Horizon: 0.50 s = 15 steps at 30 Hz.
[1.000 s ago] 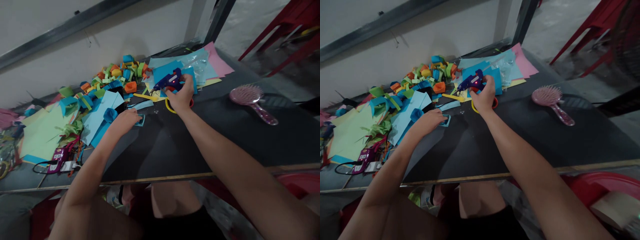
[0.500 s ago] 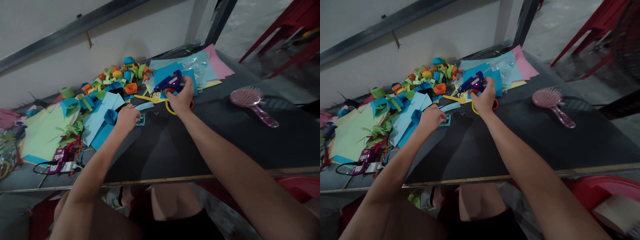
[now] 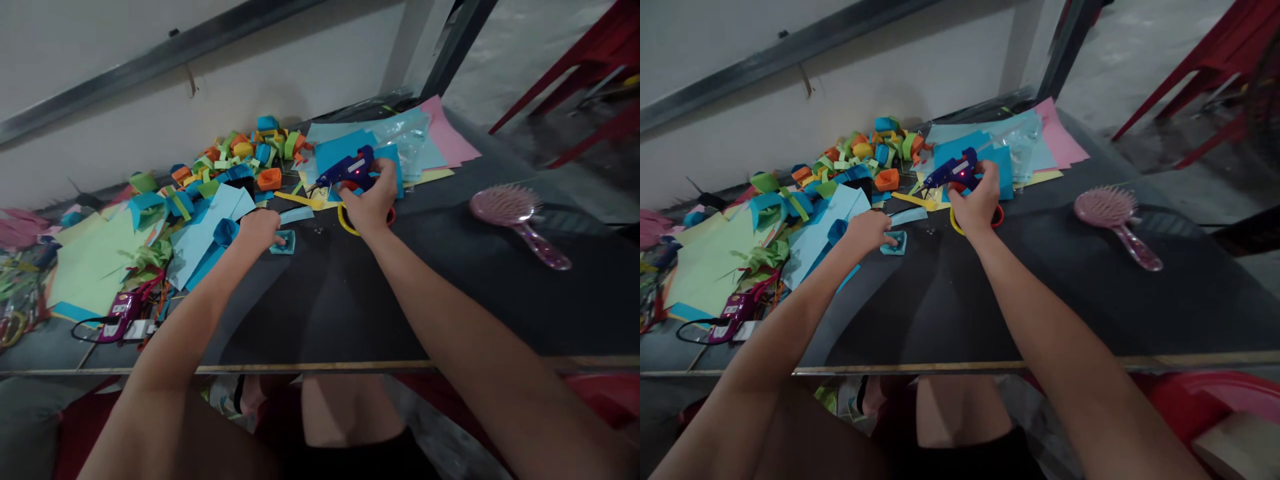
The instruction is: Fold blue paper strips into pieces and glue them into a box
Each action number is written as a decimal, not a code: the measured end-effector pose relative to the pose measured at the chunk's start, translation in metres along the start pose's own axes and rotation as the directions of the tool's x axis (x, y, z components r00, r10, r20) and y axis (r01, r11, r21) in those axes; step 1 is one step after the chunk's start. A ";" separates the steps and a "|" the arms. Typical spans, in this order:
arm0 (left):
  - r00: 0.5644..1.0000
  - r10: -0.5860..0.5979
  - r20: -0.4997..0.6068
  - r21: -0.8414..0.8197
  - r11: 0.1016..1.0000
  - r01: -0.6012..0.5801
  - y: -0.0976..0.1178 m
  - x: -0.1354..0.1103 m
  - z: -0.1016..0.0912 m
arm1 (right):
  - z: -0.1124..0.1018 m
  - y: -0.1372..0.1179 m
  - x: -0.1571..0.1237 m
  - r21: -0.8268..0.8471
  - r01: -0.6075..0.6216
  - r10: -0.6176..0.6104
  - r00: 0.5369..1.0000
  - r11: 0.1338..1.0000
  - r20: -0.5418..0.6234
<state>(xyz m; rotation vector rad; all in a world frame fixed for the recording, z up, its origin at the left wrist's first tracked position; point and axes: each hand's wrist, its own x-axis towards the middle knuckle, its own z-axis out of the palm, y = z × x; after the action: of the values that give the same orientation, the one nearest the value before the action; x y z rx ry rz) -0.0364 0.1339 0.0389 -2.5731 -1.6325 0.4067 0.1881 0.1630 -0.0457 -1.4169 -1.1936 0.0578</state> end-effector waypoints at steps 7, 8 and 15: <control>0.996 0.064 0.055 -0.023 0.998 -0.063 0.000 0.003 -0.001 | 0.004 0.004 -0.001 0.016 0.006 -0.006 1.000 1.000 0.001; 0.995 0.075 0.062 -0.015 0.997 -0.074 0.001 0.005 -0.003 | 0.004 0.004 -0.001 0.020 -0.001 0.001 1.000 1.000 0.004; 0.984 0.129 0.123 0.026 0.991 -0.133 0.001 0.025 -0.005 | 0.003 0.001 -0.001 0.021 -0.018 0.018 1.000 1.000 0.021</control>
<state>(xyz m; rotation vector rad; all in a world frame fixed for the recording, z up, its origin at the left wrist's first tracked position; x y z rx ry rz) -0.0238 0.1558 0.0393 -2.6876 -1.4806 0.6055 0.1859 0.1646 -0.0476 -1.4116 -1.1946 0.0980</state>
